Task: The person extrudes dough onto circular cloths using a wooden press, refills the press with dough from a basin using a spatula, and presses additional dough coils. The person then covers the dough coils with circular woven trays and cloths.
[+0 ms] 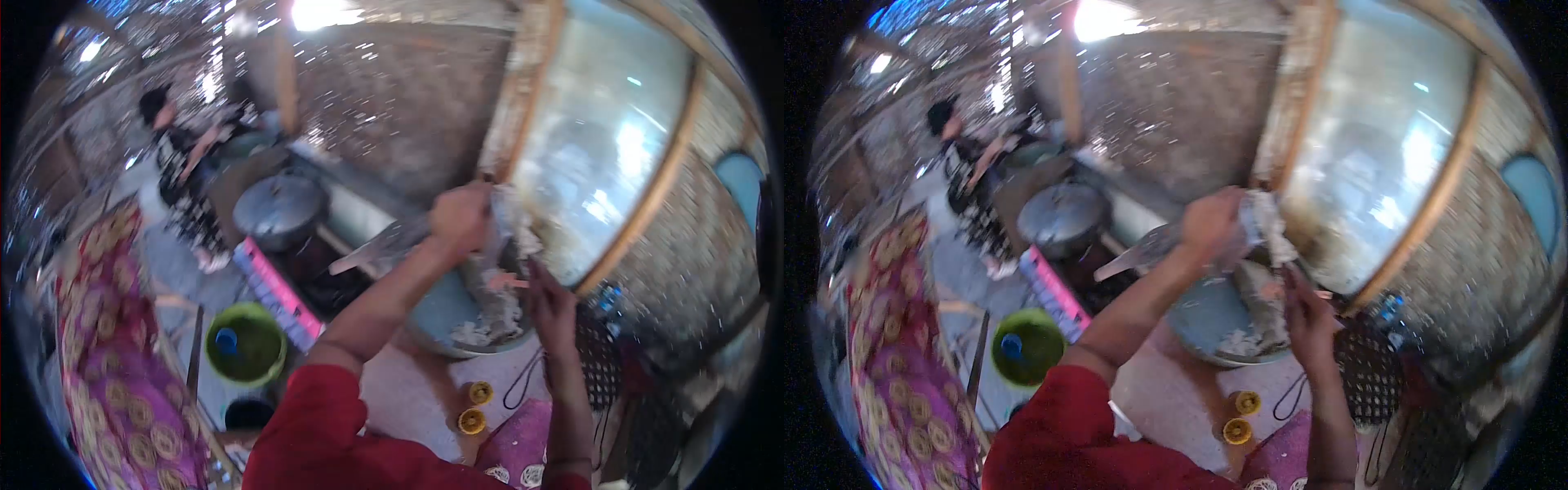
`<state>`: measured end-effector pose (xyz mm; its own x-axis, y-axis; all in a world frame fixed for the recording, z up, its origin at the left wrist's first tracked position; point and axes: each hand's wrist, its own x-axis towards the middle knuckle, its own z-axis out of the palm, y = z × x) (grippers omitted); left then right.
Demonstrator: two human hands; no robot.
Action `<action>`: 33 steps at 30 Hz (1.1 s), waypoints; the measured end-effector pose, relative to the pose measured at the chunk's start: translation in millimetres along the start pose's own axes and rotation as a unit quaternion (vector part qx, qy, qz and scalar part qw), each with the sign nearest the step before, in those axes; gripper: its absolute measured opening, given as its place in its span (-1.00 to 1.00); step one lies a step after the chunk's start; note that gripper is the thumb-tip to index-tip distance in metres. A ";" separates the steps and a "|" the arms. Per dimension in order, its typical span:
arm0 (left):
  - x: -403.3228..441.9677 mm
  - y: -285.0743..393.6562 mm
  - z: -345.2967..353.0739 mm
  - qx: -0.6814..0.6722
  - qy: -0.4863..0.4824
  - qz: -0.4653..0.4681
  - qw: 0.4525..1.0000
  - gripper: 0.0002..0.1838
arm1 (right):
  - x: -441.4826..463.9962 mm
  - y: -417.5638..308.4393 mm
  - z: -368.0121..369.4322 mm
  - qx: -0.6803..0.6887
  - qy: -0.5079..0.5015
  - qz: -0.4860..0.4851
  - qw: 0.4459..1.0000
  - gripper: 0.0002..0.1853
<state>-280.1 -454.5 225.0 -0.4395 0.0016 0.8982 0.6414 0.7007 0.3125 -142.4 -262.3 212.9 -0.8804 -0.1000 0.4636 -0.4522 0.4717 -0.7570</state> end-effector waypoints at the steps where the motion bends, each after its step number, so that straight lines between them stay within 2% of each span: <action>1: -2.3 1.7 -5.7 -0.030 0.023 0.007 0.999 -0.84 | -3.8 -6.9 4.2 0.042 -0.002 0.014 0.999 -0.61; 2: -2.5 4.0 -10.9 -0.062 0.048 0.019 0.997 -0.83 | -7.5 -10.3 4.9 0.096 -0.012 0.075 0.993 -0.60; 4: -4.5 4.0 -19.6 -0.047 0.001 -0.001 0.999 -0.81 | -16.5 -15.3 -12.8 0.257 -0.085 0.174 0.947 -0.61; 6: -5.7 6.7 -25.0 -0.034 0.019 -0.009 0.999 -0.79 | -16.5 -11.6 -14.9 0.279 0.041 0.179 0.942 -0.62; 8: -5.4 12.8 -29.5 -0.029 0.034 -0.015 0.999 -0.77 | 2.2 43.6 -33.6 0.064 -0.012 0.094 0.993 -0.61; 9: -4.8 16.4 -32.5 -0.056 0.050 0.025 0.997 -0.75 | 13.5 81.4 -41.3 -0.057 -0.040 0.054 0.996 -0.61; 10: -3.1 21.8 -36.6 -0.083 0.067 0.068 0.992 -0.73 | 17.5 103.8 -39.0 -0.176 -0.087 0.059 0.979 -0.62; 11: -0.4 31.6 -41.5 -0.081 0.067 0.063 0.992 -0.73 | 17.6 117.4 -29.9 -0.177 -0.092 0.060 0.978 -0.62; 12: 1.7 45.0 -46.6 -0.096 0.077 0.074 0.990 -0.71 | 16.5 128.7 -21.9 -0.371 -0.141 0.090 0.913 -0.67; 14: 5.6 64.6 -60.6 -0.110 0.087 0.081 0.987 -0.69 | 16.4 168.5 -13.3 -0.550 -0.187 0.114 0.806 -0.70; 15: 7.9 71.3 -67.9 -0.145 0.085 0.100 0.981 -0.69 | 18.9 201.5 -18.3 -0.527 -0.172 -0.010 0.832 -0.74; 17: 11.2 78.6 -78.3 -0.162 0.081 0.124 0.976 -0.73 | 15.1 191.7 -19.0 -0.495 -0.157 -0.130 0.845 -0.77; 18: 13.0 78.6 -75.3 -0.166 0.079 0.122 0.975 -0.73 | 10.3 127.5 -11.3 -0.513 -0.152 -0.052 0.843 -0.77; 19: 15.8 79.7 -70.6 -0.363 0.100 0.078 0.923 -0.75 | 4.4 86.4 -12.9 -0.528 -0.145 0.028 0.836 -0.76; 20: 16.5 81.2 -68.6 -0.458 0.103 0.052 0.881 -0.76 | -2.4 78.5 -21.3 -0.528 -0.144 0.034 0.836 -0.76; 21: 17.4 82.8 -66.7 -0.548 0.112 0.027 0.828 -0.77 | -11.2 74.0 -28.7 -0.339 -0.091 0.031 0.936 -0.75; 22: 17.2 86.5 -70.0 -0.544 0.103 -0.010 0.833 -0.78 | -22.2 69.6 -37.5 -0.136 -0.031 0.027 0.990 -0.73; 23: 17.1 91.1 -73.5 -0.539 0.094 -0.047 0.836 -0.77 | -34.8 66.8 -52.8 -0.121 -0.012 0.117 0.986 -0.68; 24: 16.4 96.1 -73.9 -0.534 0.084 -0.083 0.837 -0.76 | -51.6 94.8 -85.0 -0.140 -0.041 0.112 0.983 -0.52; 25: 13.3 103.0 -71.3 -0.691 0.040 -0.191 0.696 -0.77 | -71.3 93.8 -98.1 -0.057 -0.012 0.165 0.985 -0.50; 26: 5.5 110.5 -64.3 -0.747 0.038 -0.245 0.617 -0.82 | -89.7 88.7 -100.3 0.083 0.029 0.213 0.973 -0.47; 28: -21.0 127.2 -34.3 -0.827 -0.015 -0.376 0.418 -0.84 | -128.9 90.7 -96.9 0.352 0.067 0.251 0.899 -0.42; 30: -56.2 141.0 -12.6 -0.848 -0.102 -0.414 0.315 -0.82 | -178.4 92.3 -66.1 0.597 0.023 0.266 0.756 -0.37; 32: -87.3 156.2 4.7 -0.819 -0.150 -0.452 0.320 -0.87 | -233.8 90.6 -27.1 0.752 -0.064 0.278 0.594 -0.32; 33: -102.4 155.9 9.2 -0.805 -0.213 -0.424 0.356 -0.83 | -258.7 89.0 -12.6 0.790 -0.096 0.279 0.537 -0.29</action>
<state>-140.9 -338.8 178.8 -0.7398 0.6251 0.2491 -0.4574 -0.7386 0.4952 46.9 -183.4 31.4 -0.8716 -0.4899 0.0196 0.4672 -0.8420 -0.2696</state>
